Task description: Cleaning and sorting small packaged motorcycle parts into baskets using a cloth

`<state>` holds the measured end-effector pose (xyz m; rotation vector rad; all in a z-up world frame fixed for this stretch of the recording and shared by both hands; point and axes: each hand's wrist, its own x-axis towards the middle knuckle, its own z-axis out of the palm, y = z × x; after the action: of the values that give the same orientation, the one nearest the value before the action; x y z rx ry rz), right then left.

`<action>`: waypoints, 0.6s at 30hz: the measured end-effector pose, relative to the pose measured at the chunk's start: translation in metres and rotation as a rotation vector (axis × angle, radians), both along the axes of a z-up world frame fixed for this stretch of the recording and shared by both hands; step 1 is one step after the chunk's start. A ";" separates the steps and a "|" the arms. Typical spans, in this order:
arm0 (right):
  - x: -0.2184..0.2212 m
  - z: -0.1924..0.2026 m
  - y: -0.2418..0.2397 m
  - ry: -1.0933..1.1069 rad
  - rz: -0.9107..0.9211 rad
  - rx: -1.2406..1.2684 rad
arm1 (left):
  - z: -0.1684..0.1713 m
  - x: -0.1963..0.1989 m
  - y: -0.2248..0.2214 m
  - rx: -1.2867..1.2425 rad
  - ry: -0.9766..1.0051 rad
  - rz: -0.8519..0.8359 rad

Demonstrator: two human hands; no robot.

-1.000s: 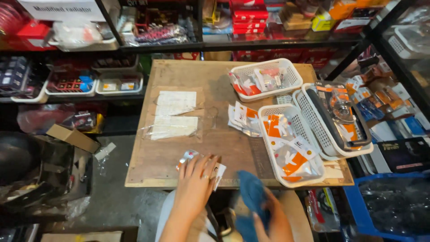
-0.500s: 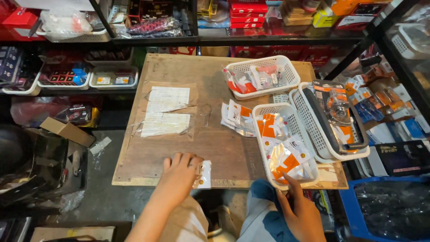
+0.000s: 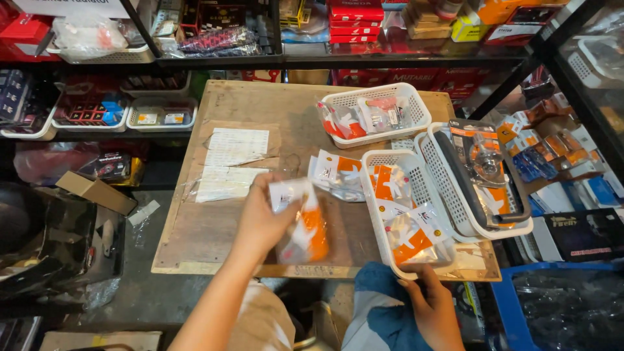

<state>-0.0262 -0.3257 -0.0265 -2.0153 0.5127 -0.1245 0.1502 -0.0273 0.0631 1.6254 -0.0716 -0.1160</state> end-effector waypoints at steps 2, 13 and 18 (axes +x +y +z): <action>0.000 -0.008 -0.005 -0.069 0.019 0.058 | 0.030 0.009 -0.022 -0.022 0.080 0.272; -0.006 -0.053 -0.033 -0.119 -0.083 0.283 | -0.044 0.085 -0.075 -0.106 -0.046 0.445; -0.014 -0.072 -0.043 -0.202 -0.085 0.329 | -0.071 0.089 -0.085 0.269 -0.218 0.461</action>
<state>-0.0399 -0.3688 -0.0984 -1.6405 0.4580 -0.2748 0.2396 -0.1125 -0.0081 1.8772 0.1585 0.4229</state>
